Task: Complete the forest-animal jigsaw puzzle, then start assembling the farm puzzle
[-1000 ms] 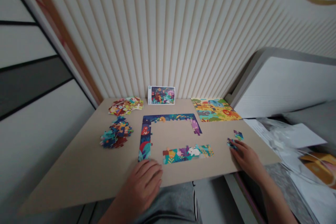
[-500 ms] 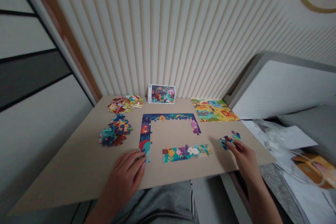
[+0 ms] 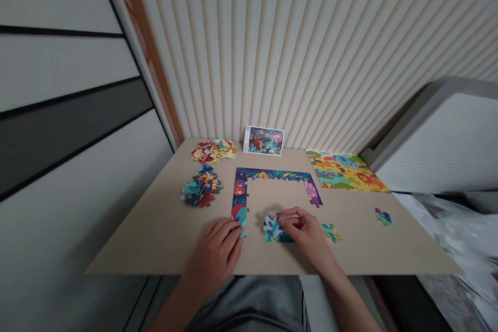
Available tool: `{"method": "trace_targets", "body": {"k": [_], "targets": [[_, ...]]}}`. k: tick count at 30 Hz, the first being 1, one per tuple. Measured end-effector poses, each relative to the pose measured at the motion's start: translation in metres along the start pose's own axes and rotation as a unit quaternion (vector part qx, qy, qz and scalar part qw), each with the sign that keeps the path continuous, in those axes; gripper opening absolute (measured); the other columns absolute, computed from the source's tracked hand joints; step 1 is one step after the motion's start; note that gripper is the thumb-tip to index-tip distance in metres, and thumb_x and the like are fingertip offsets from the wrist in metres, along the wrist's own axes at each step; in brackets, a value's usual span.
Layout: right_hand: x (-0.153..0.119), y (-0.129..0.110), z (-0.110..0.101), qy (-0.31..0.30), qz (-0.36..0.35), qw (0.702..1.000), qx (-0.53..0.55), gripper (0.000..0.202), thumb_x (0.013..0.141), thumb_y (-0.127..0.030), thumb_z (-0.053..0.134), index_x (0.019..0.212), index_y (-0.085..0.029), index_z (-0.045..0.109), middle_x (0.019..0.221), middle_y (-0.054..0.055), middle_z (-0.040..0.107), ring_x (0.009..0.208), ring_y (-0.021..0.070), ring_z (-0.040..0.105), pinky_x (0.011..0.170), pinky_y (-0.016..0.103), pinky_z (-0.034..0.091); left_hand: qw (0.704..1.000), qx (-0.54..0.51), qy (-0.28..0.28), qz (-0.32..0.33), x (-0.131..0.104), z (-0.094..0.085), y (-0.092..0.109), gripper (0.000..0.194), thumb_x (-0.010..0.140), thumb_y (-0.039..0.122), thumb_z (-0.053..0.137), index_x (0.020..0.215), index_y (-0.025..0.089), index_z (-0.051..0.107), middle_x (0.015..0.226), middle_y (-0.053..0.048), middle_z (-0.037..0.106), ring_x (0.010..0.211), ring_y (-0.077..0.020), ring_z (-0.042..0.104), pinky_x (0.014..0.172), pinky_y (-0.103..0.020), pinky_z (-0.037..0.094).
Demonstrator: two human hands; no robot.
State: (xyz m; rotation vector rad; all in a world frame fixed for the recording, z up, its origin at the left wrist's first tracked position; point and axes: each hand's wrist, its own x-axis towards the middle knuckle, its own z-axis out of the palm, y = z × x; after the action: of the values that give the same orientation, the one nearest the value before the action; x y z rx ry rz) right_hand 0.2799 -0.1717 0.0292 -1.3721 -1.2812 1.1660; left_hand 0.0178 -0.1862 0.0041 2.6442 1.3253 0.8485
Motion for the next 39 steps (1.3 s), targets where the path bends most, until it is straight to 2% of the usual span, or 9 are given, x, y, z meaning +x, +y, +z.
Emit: {"method": "trace_targets", "body": {"k": [4,8,12,19,23,25,28,32,39], "targets": [[0.006,0.006,0.028,-0.030,0.001,0.999,-0.043,0.032,0.084,-0.047,0.071,0.094,-0.018,0.061,0.060,-0.002,0.064,0.053,0.0132,0.056,0.051,0.023,0.037,1.000,-0.013,-0.003,-0.009,0.003,-0.002,0.003,0.028,0.097,0.019,0.051,0.122,0.021,0.064,0.116,-0.008,0.067,0.111,-0.0241,0.059,0.100,-0.046,0.046],[0.006,0.002,0.043,-0.040,-0.022,0.988,-0.147,0.020,0.089,-0.040,0.065,0.094,-0.021,0.060,0.070,0.001,0.072,0.063,0.0177,0.067,0.059,0.025,0.044,1.000,-0.018,-0.012,-0.012,0.004,-0.003,0.003,0.029,0.097,0.019,0.052,0.124,0.021,0.064,0.117,-0.008,0.067,0.110,-0.0243,0.059,0.099,-0.046,0.046],[0.005,-0.004,0.048,-0.020,-0.054,0.960,-0.275,0.012,0.091,-0.035,0.062,0.096,-0.024,0.060,0.069,-0.001,0.071,0.064,0.0183,0.067,0.059,0.025,0.040,1.000,-0.019,-0.011,-0.011,0.004,-0.005,0.004,0.031,0.097,0.019,0.052,0.125,0.021,0.063,0.118,-0.008,0.066,0.111,-0.0238,0.059,0.099,-0.045,0.047],[0.007,-0.006,0.054,-0.012,-0.084,0.903,-0.422,0.010,0.094,-0.033,0.061,0.095,-0.023,0.060,0.071,0.000,0.071,0.066,0.0196,0.067,0.059,0.026,0.036,1.000,-0.004,-0.024,-0.009,0.005,-0.005,0.005,0.028,0.097,0.021,0.052,0.121,0.022,0.066,0.117,-0.007,0.066,0.111,-0.0248,0.058,0.099,-0.046,0.045],[0.002,-0.009,0.037,-0.037,-0.148,0.893,-0.423,0.019,0.097,-0.038,0.060,0.108,-0.023,0.063,0.083,0.003,0.072,0.081,0.0215,0.068,0.072,0.030,0.045,1.000,0.003,-0.021,-0.008,0.005,-0.003,0.006,0.029,0.096,0.020,0.052,0.121,0.022,0.066,0.117,-0.007,0.066,0.111,-0.0250,0.057,0.099,-0.047,0.044],[-0.002,-0.009,0.020,-0.063,-0.203,0.882,-0.421,0.028,0.093,-0.040,0.065,0.117,-0.025,0.064,0.104,0.007,0.072,0.101,0.0244,0.065,0.088,0.036,0.047,1.000,0.003,-0.021,-0.007,0.004,-0.003,0.006,0.029,0.096,0.020,0.052,0.121,0.022,0.066,0.118,-0.007,0.066,0.112,-0.0251,0.057,0.099,-0.047,0.043],[-0.007,-0.003,-0.007,-0.117,-0.250,0.863,-0.423,0.046,0.088,-0.042,0.072,0.131,-0.030,0.062,0.133,0.009,0.062,0.124,0.0279,0.055,0.103,0.044,0.042,1.000,0.001,-0.025,-0.008,0.004,-0.003,0.006,0.029,0.096,0.020,0.052,0.121,0.023,0.066,0.119,-0.007,0.066,0.113,-0.0254,0.056,0.100,-0.047,0.042],[-0.007,0.012,-0.023,-0.137,-0.277,0.859,-0.408,0.043,0.094,-0.033,0.066,0.137,-0.033,0.059,0.134,0.007,0.062,0.127,0.0253,0.053,0.106,0.044,0.042,1.000,0.000,-0.025,-0.013,0.004,-0.002,0.005,0.029,0.097,0.020,0.051,0.121,0.022,0.066,0.118,-0.007,0.066,0.113,-0.0254,0.056,0.101,-0.047,0.042],[-0.001,0.020,-0.023,-0.121,-0.292,0.856,-0.409,0.046,0.094,-0.030,0.065,0.139,-0.032,0.057,0.129,0.009,0.063,0.121,0.0261,0.056,0.103,0.045,0.046,1.000,0.001,-0.027,-0.010,0.005,-0.002,0.005,0.030,0.096,0.020,0.051,0.122,0.023,0.066,0.119,-0.007,0.066,0.114,-0.0256,0.056,0.101,-0.047,0.042]]}}
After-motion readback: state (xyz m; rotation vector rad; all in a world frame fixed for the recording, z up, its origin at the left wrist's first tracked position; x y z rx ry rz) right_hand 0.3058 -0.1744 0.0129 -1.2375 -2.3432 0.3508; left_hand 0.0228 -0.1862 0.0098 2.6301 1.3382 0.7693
